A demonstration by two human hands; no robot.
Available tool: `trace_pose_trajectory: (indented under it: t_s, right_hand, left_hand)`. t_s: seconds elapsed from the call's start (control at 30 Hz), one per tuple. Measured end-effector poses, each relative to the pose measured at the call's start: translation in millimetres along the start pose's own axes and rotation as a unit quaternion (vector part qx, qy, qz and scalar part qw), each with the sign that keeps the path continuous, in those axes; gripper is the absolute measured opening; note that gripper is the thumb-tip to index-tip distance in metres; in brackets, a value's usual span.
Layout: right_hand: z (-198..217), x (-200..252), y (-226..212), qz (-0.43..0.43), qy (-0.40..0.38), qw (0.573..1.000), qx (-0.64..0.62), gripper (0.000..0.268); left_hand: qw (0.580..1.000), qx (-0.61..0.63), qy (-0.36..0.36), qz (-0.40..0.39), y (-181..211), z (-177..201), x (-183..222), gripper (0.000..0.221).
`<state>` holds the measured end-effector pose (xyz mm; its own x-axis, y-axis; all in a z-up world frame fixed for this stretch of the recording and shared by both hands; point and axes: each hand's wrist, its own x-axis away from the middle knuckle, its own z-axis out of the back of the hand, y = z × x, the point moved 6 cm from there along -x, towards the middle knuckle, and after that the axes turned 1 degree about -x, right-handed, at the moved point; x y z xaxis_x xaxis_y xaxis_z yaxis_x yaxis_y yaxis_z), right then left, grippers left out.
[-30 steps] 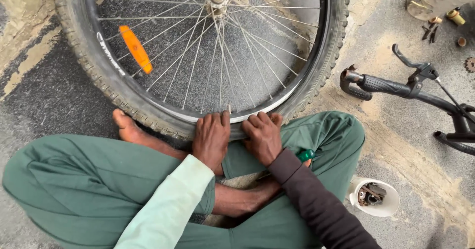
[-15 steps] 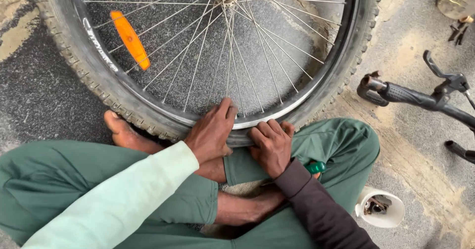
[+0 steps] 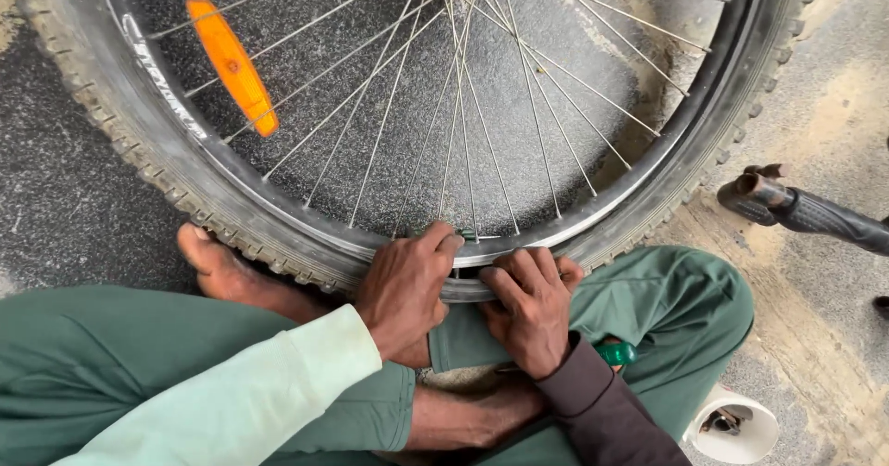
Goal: The person sits on the ground with a bicycle wheel across their lap and uses a screwdriver to pry the tire bead away from the rim, working around the rim while holding the wheel steady with the other hand. They reposition the wheel and continue prying along the rim edge.
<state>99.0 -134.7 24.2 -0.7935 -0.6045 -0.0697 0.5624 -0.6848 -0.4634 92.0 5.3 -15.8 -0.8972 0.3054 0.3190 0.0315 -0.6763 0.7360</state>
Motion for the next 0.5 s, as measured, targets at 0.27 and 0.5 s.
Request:
trace_pose_trajectory:
  t_s: [0.27,0.5]
  right_hand:
    - [-12,4,-4,0.017,-0.052,0.998,0.023,0.049]
    - [-35,-2,-2,0.003,-0.190,0.978,0.091,0.019]
  left_hand:
    - [1.000,-0.015,0.002,0.000,-2,-2,2,0.057]
    - [0.999,-0.052,-0.005,-0.014,0,-8,12,0.057]
